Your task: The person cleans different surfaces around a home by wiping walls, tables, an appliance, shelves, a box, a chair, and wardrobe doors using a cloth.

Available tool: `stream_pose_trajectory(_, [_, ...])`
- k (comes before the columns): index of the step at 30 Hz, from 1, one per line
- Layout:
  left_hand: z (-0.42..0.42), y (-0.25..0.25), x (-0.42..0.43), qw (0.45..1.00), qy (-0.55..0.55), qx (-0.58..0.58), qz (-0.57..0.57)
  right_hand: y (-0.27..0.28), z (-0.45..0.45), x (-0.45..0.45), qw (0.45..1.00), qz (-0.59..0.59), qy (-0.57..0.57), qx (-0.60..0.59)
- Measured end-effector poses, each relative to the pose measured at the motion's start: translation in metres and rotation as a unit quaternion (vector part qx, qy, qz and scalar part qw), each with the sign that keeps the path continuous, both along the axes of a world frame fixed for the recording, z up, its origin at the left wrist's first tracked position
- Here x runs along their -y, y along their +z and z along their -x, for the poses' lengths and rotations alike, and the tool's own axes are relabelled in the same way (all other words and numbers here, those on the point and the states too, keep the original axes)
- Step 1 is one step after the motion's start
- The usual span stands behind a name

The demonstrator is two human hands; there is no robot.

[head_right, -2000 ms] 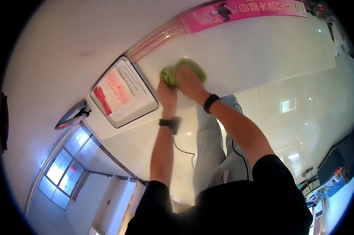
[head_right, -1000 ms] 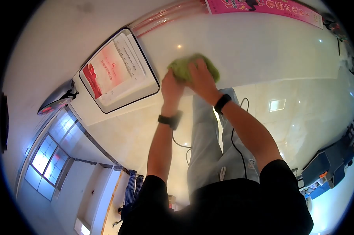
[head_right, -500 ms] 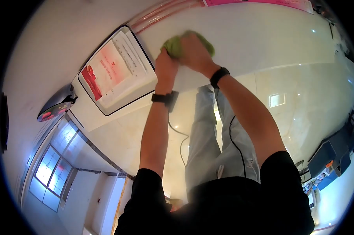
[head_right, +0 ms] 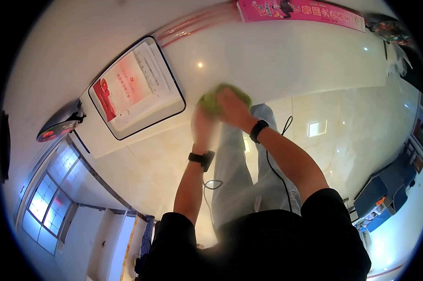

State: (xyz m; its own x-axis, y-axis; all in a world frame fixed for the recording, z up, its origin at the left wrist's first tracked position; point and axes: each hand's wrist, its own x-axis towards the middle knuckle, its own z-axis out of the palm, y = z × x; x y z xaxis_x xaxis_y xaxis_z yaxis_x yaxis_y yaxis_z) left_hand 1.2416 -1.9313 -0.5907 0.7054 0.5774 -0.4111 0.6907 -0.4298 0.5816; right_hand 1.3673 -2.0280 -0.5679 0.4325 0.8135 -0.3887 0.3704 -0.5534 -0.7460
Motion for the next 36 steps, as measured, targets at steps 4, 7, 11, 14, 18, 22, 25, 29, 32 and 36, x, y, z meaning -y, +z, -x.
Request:
stream_pose_trajectory(4, [-0.016,0.015,0.009,0.998,0.024,-0.046,0.024,-0.003,-0.013,0.011,1.000,-0.023,0.007,-0.009])
stream_pose_trajectory(7, [-0.035,0.020,0.023,0.995,0.005,-0.097,0.019,-0.009,-0.032,0.028,0.998,-0.042,0.037,-0.011])
stream_pose_trajectory(11, [-0.085,0.031,0.037,0.990,0.039,-0.134,0.034,0.002,-0.078,0.043,0.996,-0.065,0.049,-0.030])
stream_pose_trajectory(14, [-0.140,0.038,0.050,0.989,0.056,-0.136,0.021,-0.006,-0.121,0.059,0.993,-0.100,0.016,0.061])
stream_pose_trajectory(18, [-0.229,0.026,0.069,0.995,0.006,-0.101,0.009,-0.015,-0.194,0.091,0.992,-0.080,-0.054,0.080])
stream_pose_trajectory(22, [-0.308,0.028,0.108,0.995,-0.057,-0.078,-0.018,-0.012,-0.262,0.136,0.984,-0.083,-0.117,0.101])
stream_pose_trajectory(25, [-0.341,0.015,0.146,0.993,-0.076,-0.083,-0.024,-0.011,-0.287,0.177,0.977,-0.087,-0.140,0.137])
stream_pose_trajectory(29, [-0.341,0.023,0.194,0.994,-0.089,-0.067,0.011,-0.002,-0.286,0.225,0.982,-0.030,-0.179,0.045])
stream_pose_trajectory(32, [-0.318,0.028,0.218,0.990,-0.100,-0.090,0.034,0.000,-0.263,0.251,0.985,-0.015,-0.168,0.034])
stream_pose_trajectory(36, [-0.273,0.032,0.232,0.989,-0.105,-0.095,0.051,0.007,-0.221,0.263,0.988,0.029,-0.151,-0.014])
